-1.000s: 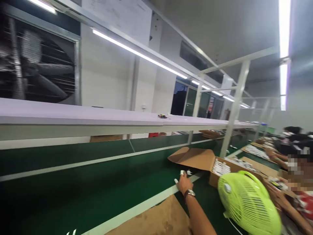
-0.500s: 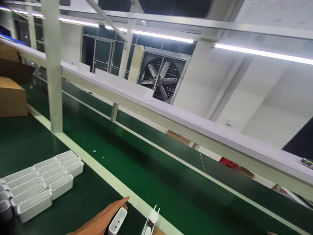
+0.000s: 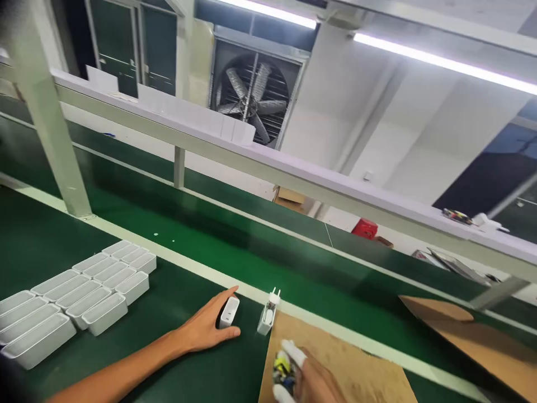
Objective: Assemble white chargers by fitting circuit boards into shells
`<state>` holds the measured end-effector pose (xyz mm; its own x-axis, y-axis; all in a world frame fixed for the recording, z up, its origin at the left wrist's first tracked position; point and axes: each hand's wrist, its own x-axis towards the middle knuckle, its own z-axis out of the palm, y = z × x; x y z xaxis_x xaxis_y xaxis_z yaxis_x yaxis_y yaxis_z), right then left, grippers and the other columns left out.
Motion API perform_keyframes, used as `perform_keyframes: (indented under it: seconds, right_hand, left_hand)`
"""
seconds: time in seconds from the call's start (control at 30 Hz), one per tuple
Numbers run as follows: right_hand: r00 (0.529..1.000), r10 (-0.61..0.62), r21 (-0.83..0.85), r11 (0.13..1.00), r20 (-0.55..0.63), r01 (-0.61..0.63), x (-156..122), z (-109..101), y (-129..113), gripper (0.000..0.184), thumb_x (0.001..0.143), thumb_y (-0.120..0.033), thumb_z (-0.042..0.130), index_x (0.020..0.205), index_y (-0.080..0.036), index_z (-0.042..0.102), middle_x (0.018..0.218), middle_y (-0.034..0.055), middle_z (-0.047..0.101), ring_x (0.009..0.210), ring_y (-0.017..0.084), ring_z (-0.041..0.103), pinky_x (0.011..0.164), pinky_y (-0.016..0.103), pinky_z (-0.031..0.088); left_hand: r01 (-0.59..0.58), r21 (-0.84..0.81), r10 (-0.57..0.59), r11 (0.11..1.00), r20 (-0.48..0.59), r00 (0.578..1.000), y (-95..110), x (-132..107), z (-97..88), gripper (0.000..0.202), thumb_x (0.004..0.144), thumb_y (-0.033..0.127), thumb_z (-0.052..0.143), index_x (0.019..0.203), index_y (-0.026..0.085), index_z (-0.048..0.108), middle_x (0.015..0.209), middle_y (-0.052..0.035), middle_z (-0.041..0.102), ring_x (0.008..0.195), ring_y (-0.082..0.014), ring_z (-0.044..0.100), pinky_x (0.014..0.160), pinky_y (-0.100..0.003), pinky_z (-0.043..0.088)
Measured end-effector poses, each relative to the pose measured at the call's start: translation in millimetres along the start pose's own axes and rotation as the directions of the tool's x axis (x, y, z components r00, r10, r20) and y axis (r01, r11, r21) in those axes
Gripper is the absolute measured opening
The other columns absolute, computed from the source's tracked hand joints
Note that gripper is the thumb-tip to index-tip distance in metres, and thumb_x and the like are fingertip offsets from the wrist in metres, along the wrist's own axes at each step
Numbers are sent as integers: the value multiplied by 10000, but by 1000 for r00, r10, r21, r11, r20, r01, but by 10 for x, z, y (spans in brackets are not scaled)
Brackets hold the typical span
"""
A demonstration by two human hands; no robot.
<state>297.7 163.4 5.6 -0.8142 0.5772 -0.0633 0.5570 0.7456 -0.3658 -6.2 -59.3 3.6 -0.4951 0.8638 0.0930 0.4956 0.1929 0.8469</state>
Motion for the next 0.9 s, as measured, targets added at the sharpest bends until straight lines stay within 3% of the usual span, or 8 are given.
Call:
perform_keyframes:
  seconds: [0.1, 0.17, 0.23, 0.37, 0.53, 0.7, 0.8, 0.9]
  right_hand:
    - [996, -67, -18, 998, 65, 68, -66, 157, -786, 709, 891, -706, 589, 1544, -432, 547, 1473, 36, 658, 1356, 381, 613, 1196, 473, 476]
    - [993, -76, -112, 990, 89, 86, -80, 34, -1174, 664, 942, -653, 605, 1525, -334, 589, 1448, 116, 668, 1261, 426, 649, 1142, 535, 495]
    - [989, -120, -147, 980, 83, 131, -115, -174, -1368, 608, 959, -576, 650, 1471, -248, 633, 1404, 171, 678, 1191, 440, 666, 1083, 580, 520]
    - [936, -339, -31, 939, 90, 343, -237, -366, -1310, 695, 892, -269, 756, 1546, -184, 536, 1557, 167, 579, 1398, 385, 556, 1205, 563, 454]
    - [892, -409, 6, 909, 191, 416, -123, -55, -1263, 916, 787, -32, 687, 1650, -124, 393, 1699, 180, 412, 1625, 368, 269, 1308, 583, 337]
    - [904, -419, 29, 908, 90, 418, 161, 54, -1414, 669, 825, -190, 829, 1467, -158, 645, 1295, 168, 724, 1361, 382, 579, 1157, 571, 524]
    - [892, -448, 73, 893, 53, 444, 207, 133, -1353, 735, 779, -162, 875, 1475, -178, 638, 1340, 168, 704, 1347, 370, 597, 1152, 562, 530]
    - [874, -486, 144, 864, -17, 483, 168, 318, -1226, 687, 835, -101, 795, 1492, -191, 618, 1410, 166, 680, 1360, 327, 615, 1151, 513, 545]
  left_hand:
    - [-25, -38, 24, 999, -12, 1000, -29, 8, -1, 961, 854, 540, 763, 1643, 200, 334, 1581, -177, 520, 1440, -374, 517, 1262, -557, 403]
    - [-40, -74, 39, 996, -22, 999, -45, -5, -16, 888, 904, 567, 684, 1625, 184, 337, 1479, -167, 598, 1339, -328, 595, 1213, -520, 464]
    - [-55, -106, 52, 993, -26, 998, -63, -34, -41, 841, 919, 585, 644, 1602, 185, 360, 1416, -148, 633, 1287, -301, 623, 1180, -499, 497]
    - [-70, -125, 69, 990, -14, 998, -101, -100, -61, 948, 821, 582, 774, 1597, 205, 381, 1446, -147, 617, 1306, -329, 611, 1185, -538, 493]
    - [-101, -103, 99, 990, -22, 995, -140, -105, -17, 907, 800, 424, 790, 1589, 200, 402, 1492, -153, 584, 1293, -341, 613, 1192, -566, 477]
    - [-73, -91, 67, 993, -67, 996, -176, -117, -22, 814, 838, 360, 705, 1571, 179, 402, 1431, -158, 619, 1222, -312, 649, 1160, -548, 507]
    - [-54, -82, 47, 995, -82, 996, -177, -137, -16, 812, 838, 355, 700, 1573, 190, 399, 1466, -155, 595, 1246, -310, 642, 1171, -549, 502]
    - [-40, -72, 34, 997, -85, 996, -160, -151, 3, 817, 840, 346, 687, 1584, 192, 387, 1480, -152, 584, 1258, -310, 644, 1178, -550, 499]
